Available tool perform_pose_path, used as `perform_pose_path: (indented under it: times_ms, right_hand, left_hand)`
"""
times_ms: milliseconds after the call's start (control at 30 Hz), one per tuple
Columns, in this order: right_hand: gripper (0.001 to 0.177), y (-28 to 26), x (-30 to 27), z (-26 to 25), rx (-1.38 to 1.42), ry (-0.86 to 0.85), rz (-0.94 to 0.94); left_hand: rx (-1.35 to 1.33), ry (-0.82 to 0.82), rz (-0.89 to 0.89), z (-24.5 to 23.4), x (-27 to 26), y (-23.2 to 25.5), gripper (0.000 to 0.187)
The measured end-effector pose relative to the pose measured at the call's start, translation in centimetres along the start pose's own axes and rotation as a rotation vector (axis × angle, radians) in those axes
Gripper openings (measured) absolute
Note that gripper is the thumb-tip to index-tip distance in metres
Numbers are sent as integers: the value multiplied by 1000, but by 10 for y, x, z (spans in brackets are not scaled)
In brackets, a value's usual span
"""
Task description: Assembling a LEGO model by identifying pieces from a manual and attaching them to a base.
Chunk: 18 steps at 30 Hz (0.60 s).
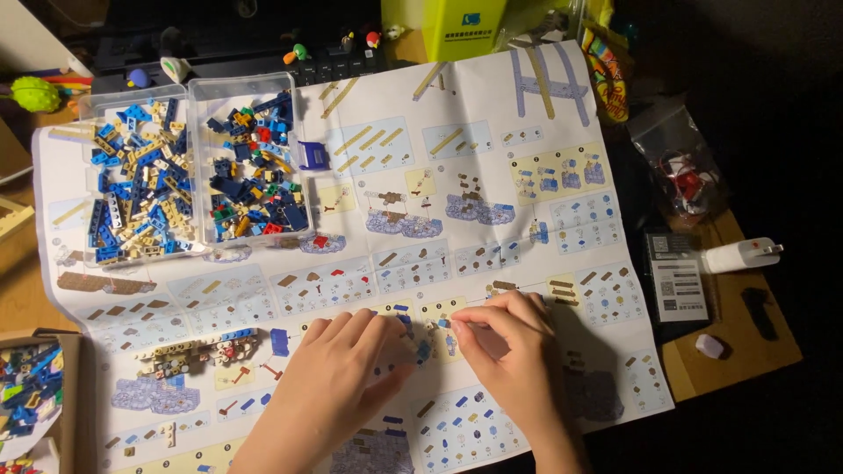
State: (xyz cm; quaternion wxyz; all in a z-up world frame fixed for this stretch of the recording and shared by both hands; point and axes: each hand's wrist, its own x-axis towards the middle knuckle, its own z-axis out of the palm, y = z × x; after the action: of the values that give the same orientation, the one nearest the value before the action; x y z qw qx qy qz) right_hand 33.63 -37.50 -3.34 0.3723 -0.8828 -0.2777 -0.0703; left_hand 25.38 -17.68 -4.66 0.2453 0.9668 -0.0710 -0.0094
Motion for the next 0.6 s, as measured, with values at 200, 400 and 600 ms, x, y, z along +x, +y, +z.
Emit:
perform_pose_path:
  times_ms: [200, 400, 600]
  right_hand:
    - [13, -19, 6, -20, 342, -51, 165]
    - [12, -69, 54, -49, 240, -184, -103]
    - [15, -114, 124, -30, 157, -425, -138]
  left_hand:
    - [23, 62, 64, -27, -10, 8, 37]
    - [12, 158, 53, -69, -33, -1, 33]
    - [23, 217, -50, -99, -45, -21, 30]
